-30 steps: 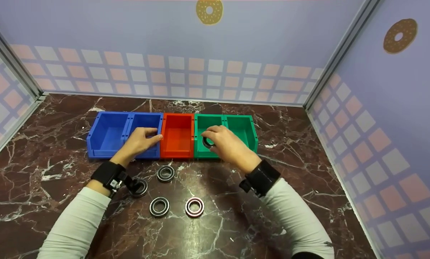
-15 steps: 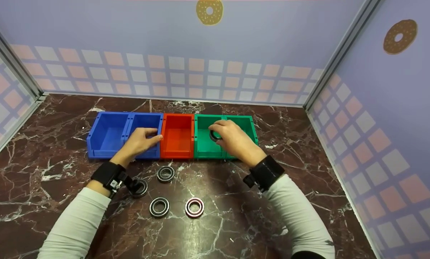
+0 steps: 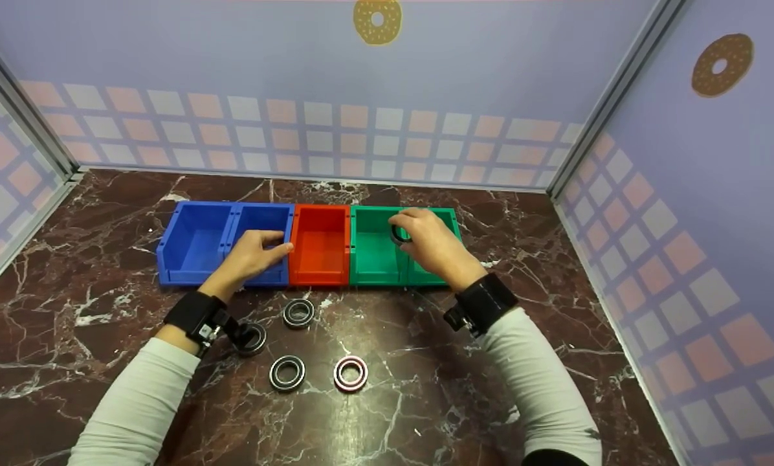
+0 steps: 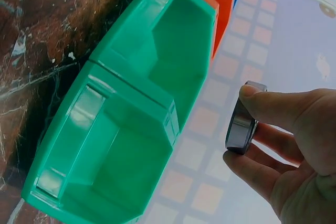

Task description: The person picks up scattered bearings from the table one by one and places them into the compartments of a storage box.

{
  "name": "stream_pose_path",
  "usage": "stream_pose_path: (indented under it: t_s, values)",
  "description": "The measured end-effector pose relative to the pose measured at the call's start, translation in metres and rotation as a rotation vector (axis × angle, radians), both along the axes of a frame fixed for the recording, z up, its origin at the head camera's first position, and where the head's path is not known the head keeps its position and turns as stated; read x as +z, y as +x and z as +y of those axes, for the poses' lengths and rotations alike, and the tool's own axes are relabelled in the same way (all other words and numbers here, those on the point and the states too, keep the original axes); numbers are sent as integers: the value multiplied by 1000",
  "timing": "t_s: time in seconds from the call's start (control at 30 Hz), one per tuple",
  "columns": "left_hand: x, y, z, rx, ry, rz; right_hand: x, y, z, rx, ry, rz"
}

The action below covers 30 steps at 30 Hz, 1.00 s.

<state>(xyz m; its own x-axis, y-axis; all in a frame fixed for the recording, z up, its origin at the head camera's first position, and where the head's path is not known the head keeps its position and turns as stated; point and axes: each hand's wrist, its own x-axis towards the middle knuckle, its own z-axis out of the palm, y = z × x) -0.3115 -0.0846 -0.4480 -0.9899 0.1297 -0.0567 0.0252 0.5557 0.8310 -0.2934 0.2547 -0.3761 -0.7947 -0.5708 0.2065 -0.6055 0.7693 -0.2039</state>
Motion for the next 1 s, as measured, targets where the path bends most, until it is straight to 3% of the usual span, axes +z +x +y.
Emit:
stream_pose_path:
  t_s: [0.37, 0.6, 1.0]
  values:
    - [-1, 0, 0, -11, -16, 29, -6, -10, 12, -29, -20, 2]
    - [0, 1, 1, -3, 12, -15, -9, -18, 18, -56, -19, -15]
    - [-1, 0, 0, -1, 11, -2, -17, -27, 25, -82, -43, -32]
